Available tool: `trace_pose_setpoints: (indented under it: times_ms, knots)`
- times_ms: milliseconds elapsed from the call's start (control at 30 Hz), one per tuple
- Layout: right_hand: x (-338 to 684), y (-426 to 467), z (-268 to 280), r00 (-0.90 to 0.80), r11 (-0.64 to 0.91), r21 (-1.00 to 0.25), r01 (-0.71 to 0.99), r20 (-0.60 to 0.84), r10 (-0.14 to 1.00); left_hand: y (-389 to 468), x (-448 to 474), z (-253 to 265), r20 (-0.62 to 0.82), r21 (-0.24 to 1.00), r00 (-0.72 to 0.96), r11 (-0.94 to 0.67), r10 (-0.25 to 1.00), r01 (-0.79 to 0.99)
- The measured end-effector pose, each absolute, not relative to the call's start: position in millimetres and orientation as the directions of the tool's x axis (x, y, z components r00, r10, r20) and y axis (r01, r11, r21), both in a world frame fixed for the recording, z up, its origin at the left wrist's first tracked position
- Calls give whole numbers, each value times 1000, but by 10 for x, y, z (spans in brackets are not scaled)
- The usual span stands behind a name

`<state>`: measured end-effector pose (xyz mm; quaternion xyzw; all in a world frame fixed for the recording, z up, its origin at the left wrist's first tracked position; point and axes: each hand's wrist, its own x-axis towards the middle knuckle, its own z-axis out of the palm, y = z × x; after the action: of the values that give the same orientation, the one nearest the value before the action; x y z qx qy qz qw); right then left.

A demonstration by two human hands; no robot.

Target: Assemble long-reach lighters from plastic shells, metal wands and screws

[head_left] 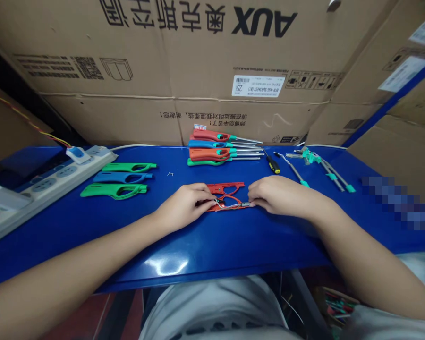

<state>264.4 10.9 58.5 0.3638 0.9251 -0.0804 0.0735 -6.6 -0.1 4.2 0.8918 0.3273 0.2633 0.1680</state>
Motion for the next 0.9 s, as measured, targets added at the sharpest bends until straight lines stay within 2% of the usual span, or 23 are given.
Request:
trace_pose_setpoints:
  times_ms: [367, 900]
  knots:
    - [2572, 27, 617, -686, 717, 69, 693, -241, 686, 9, -62, 44, 343, 447, 661, -735, 668, 510]
    - [2552, 24, 609, -657, 688, 102, 719, -225, 720, 2, -46, 38, 339, 446, 649, -723, 682, 527]
